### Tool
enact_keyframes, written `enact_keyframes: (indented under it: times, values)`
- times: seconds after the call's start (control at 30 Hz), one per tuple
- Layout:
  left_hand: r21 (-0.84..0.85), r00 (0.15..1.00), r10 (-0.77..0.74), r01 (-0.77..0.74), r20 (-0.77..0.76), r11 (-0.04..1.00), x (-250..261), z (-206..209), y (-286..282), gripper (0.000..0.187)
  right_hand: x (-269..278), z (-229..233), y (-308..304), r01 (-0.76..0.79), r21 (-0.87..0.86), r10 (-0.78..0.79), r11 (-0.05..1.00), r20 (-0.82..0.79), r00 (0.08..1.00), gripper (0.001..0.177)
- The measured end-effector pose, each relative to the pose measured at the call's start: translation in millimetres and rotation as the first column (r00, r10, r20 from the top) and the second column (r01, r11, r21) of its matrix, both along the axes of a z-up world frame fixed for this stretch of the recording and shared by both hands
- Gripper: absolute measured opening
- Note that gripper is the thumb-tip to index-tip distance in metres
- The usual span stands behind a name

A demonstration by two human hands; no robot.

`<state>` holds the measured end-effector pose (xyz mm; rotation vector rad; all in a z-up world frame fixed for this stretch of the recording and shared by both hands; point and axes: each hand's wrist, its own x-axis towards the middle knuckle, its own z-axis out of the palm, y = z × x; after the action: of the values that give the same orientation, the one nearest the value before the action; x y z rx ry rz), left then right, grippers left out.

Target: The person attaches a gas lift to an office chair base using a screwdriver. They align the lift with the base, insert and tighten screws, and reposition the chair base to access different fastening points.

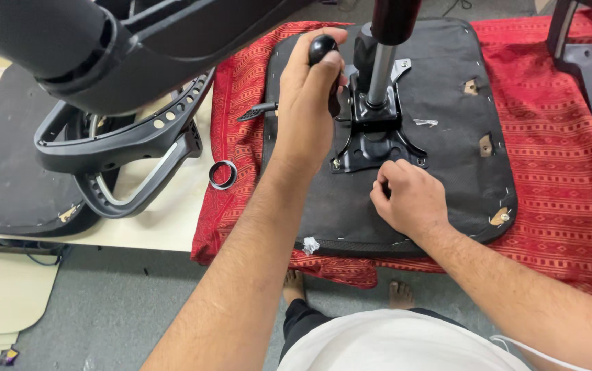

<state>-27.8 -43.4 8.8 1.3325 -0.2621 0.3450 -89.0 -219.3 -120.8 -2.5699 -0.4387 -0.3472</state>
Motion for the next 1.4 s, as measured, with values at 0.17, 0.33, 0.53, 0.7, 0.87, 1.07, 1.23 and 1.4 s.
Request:
enact_keyframes:
  times: [0.17,0.33,0.53,0.7,0.87,1.07,1.23,1.4]
  values:
    - [0.235,0.993,0.108,-0.117,0.049,0.965,-10.2,-1.9,-3.0,0.023,2.4,-4.0,-4.4,-0.037,-0.003,0.037,0.999,-0.008,0.999,0.015]
    - [0.485,0.895,0.385,-0.445,0.224,0.753,-10.1,-7.2,-3.3,0.045,3.0,-6.3,-5.4,-0.042,-0.012,0.041,0.999,-0.028,0.999,0.015]
    - [0.134,0.974,0.214,-0.223,0.079,0.966,0.4,-17.7,-2.6,0.032,3.2,-5.8,-4.1,-0.035,-0.058,0.034,0.998,-0.011,0.999,0.016]
    - [0.153,0.979,0.194,-0.201,0.056,0.968,-6.7,-11.9,-3.1,0.028,3.5,3.3,-1.2,-0.037,-0.040,0.037,0.999,0.005,0.999,0.016]
    - [-0.037,0.990,-0.138,0.137,-0.037,0.990,-10.0,2.1,5.2,0.026,2.1,5.9,4.6,-0.005,-0.063,0.002,0.998,-0.040,0.999,0.015]
    - [0.406,0.998,0.024,-0.047,0.061,0.913,-4.0,11.2,14.2,0.039,4.6,12.0,9.3,0.058,-0.042,-0.065,0.997,-0.185,0.981,0.020]
    - [0.446,0.989,0.147,-0.131,-0.001,0.885,2.5,0.6,7.2,0.040,23.0,12.1,31.7,-0.011,0.256,0.088,0.967,-0.290,0.953,0.041]
    - [0.199,0.981,0.020,0.019,-0.193,0.980,16.9,-4.5,8.4,0.034,45.4,13.2,51.4,-0.100,0.249,0.174,0.963,-0.296,0.939,0.040]
